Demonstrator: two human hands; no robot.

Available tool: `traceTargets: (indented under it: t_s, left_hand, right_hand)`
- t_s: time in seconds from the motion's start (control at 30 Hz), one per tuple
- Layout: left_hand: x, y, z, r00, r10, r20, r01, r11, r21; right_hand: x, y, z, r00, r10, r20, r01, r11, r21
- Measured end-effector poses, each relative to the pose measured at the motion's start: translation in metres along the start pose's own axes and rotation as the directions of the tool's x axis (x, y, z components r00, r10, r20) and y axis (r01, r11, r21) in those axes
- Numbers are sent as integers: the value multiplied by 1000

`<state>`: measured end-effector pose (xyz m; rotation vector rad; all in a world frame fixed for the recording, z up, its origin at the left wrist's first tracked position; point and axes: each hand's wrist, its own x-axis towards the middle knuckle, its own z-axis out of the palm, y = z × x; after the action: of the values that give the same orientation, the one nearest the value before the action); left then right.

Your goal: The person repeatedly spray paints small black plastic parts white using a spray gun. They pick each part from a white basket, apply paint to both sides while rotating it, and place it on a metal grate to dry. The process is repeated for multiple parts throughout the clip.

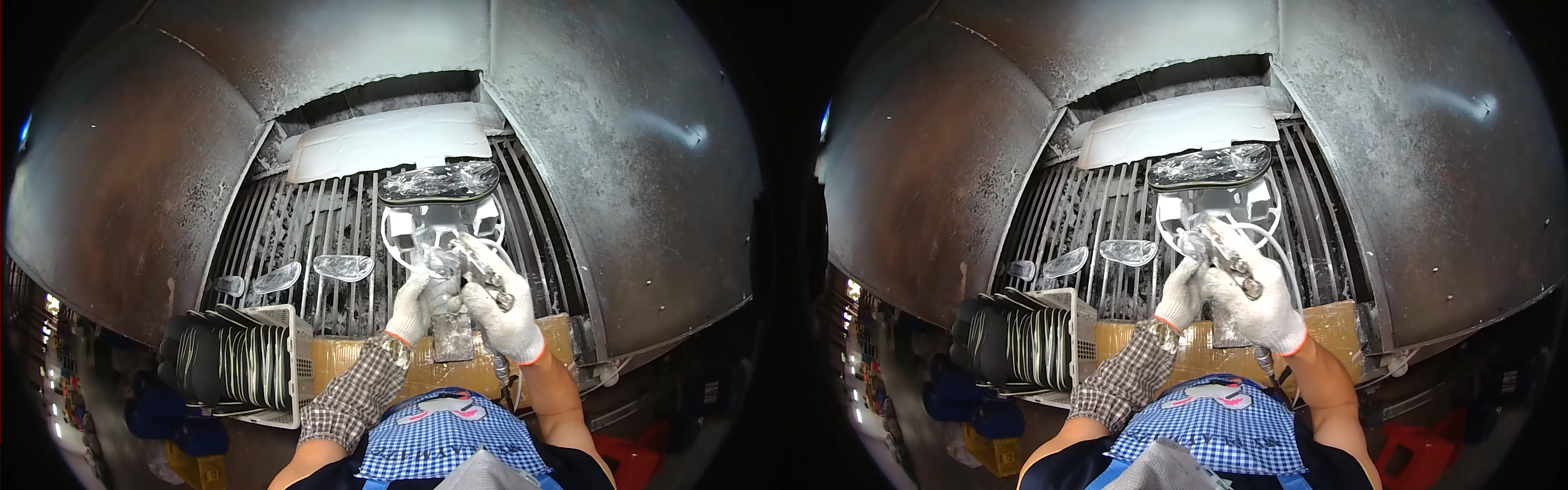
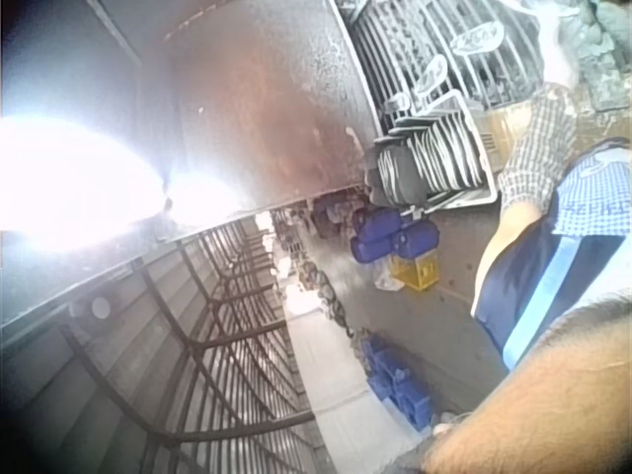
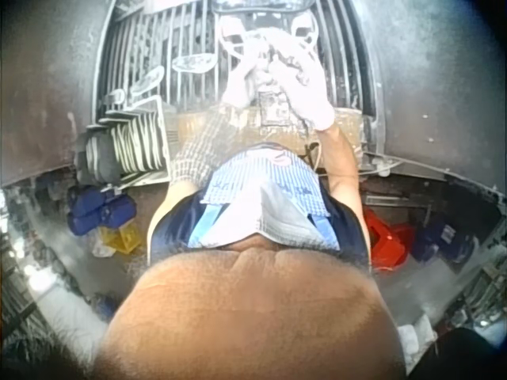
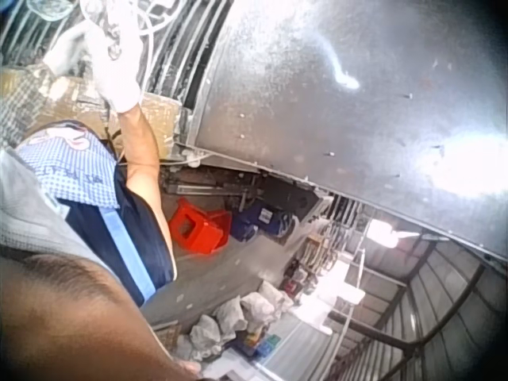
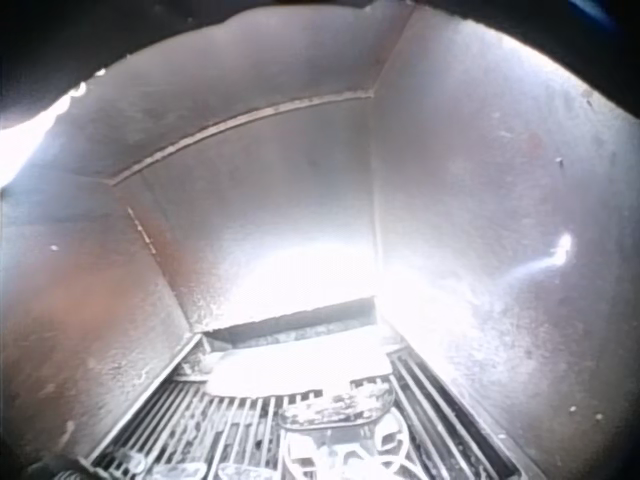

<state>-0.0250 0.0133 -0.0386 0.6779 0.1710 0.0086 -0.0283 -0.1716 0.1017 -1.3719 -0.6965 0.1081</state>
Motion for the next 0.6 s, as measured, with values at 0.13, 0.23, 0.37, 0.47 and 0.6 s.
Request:
traceTargets:
  t_s: [0.13, 0.23, 0.37, 0.47, 0.6]
  left_hand:
    - [16, -11, -32, 974, -125, 187, 149, 981, -121]
    - [22, -21, -30, 990, -132, 52, 139, 980, -141]
    - [22, -20, -26, 993, -121, -17, 120, 992, -33]
    - [14, -14, -11, 991, -136, -2, 136, 990, -32]
    - [18, -18, -24, 992, -125, -31, 124, 992, -24]
  right_hand:
    - [11, -8, 9, 999, -46, 17, 47, 997, -64]
    - [17, -3, 11, 993, -115, -25, 112, 989, -99]
    - [20, -2, 7, 996, -70, -62, 64, 993, -103]
    - [16, 9, 2, 989, -61, -136, 52, 996, -71]
    - [11, 15, -4, 978, 24, -209, -28, 999, -15]
